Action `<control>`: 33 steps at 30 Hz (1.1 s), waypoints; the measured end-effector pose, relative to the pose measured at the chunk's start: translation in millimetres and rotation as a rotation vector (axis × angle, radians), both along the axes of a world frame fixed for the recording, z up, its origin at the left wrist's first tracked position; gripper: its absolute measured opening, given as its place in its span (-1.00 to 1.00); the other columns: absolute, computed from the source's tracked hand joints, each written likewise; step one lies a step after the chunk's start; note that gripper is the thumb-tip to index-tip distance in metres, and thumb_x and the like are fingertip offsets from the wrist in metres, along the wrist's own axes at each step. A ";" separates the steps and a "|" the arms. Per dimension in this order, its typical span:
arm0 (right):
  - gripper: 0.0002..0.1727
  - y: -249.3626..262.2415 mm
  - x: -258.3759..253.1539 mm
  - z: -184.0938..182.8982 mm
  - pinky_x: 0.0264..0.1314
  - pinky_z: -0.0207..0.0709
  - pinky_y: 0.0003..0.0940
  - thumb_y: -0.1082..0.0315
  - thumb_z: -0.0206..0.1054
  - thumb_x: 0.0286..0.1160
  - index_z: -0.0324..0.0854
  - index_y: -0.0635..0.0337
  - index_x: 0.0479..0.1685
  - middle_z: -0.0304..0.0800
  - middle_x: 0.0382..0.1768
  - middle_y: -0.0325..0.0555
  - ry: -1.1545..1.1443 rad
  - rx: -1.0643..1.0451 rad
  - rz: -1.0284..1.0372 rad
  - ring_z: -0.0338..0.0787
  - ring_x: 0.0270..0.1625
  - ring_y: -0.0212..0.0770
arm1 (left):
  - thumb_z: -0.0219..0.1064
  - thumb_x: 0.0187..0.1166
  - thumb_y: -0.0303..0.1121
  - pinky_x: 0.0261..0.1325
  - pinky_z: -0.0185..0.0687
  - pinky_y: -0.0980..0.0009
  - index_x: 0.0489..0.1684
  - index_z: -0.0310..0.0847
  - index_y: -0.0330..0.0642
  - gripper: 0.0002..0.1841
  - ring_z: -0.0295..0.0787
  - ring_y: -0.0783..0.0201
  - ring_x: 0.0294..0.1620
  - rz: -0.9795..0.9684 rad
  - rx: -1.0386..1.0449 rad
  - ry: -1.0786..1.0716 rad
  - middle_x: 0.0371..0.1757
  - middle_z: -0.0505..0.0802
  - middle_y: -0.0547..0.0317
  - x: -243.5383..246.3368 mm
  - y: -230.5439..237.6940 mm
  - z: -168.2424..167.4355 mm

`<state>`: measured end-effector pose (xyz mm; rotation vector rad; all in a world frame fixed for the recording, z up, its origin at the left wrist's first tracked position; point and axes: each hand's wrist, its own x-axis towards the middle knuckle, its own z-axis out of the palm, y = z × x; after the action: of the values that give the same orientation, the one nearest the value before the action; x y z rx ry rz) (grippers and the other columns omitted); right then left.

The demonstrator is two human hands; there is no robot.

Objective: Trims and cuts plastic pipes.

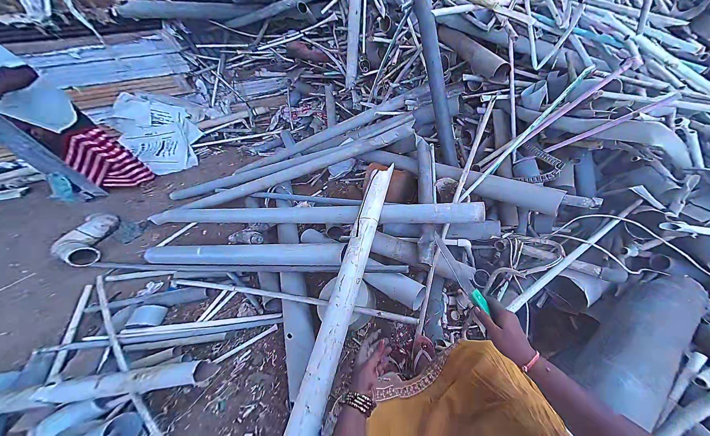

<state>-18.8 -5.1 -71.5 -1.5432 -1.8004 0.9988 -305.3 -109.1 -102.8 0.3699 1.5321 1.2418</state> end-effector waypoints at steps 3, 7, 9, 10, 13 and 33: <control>-0.44 -28.0 -36.5 -2.9 -0.14 0.62 -0.01 0.04 0.18 0.70 0.60 0.38 0.37 0.79 -0.32 0.06 -0.012 -0.009 0.137 0.75 -0.33 -0.07 | 0.01 0.85 -0.47 0.18 0.68 0.24 0.66 0.18 -0.42 -0.55 0.76 0.09 0.13 0.182 0.081 0.042 0.36 0.65 -0.32 -32.8 -37.5 20.6; -0.48 -54.1 -65.6 -23.0 -0.03 0.61 0.18 0.06 0.18 0.73 0.64 0.40 0.30 0.80 -0.27 0.18 -0.113 -0.119 0.279 0.80 -0.23 0.11 | -0.03 0.87 -0.43 0.05 0.67 0.34 0.60 0.25 -0.39 -0.60 0.78 0.24 0.03 0.459 0.135 0.105 0.26 0.73 -0.16 -102.5 -85.2 28.6; -0.49 -57.2 -74.1 -30.4 -0.01 0.62 0.14 0.08 0.13 0.79 0.63 0.37 0.36 0.81 -0.23 0.16 -0.154 -0.225 0.324 0.79 -0.23 0.07 | -0.04 0.88 -0.42 0.06 0.64 0.38 0.59 0.24 -0.38 -0.61 0.72 0.27 0.01 0.660 0.107 0.054 0.24 0.68 -0.12 -125.4 -108.3 28.4; -0.51 -56.3 -76.8 -33.7 -0.02 0.62 0.10 0.11 0.10 0.82 0.63 0.36 0.37 0.80 -0.23 0.15 -0.172 -0.264 0.337 0.78 -0.25 0.03 | -0.03 0.87 -0.42 0.04 0.61 0.40 0.57 0.26 -0.36 -0.62 0.70 0.29 -0.03 0.771 0.083 0.018 0.23 0.67 -0.10 -130.8 -117.8 25.5; -0.57 -49.0 -89.1 -43.1 -0.01 0.61 0.03 0.21 0.11 0.82 0.60 0.34 0.40 0.78 -0.20 0.15 -0.252 -0.333 0.379 0.76 -0.25 -0.01 | -0.01 0.84 -0.46 0.15 0.58 0.33 0.60 0.24 -0.36 -0.60 0.66 0.19 0.10 0.989 0.033 -0.022 0.38 0.60 -0.21 -134.0 -148.4 -1.4; -0.29 -41.7 -282.2 -97.6 0.24 0.62 0.30 0.41 0.10 0.77 0.01 0.11 0.91 0.50 0.57 0.32 -1.186 -0.159 0.998 0.78 0.27 0.39 | -0.42 0.86 0.24 0.57 0.41 -0.02 0.81 0.03 -0.31 -0.18 0.43 -0.06 0.64 1.550 -0.566 -0.211 0.73 0.37 -0.30 -140.0 -360.1 -301.3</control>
<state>-301.1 -46.9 -169.1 -1.3693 -3.6062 0.5513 -445.3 -469.2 -404.1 -1.5435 1.8352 1.6960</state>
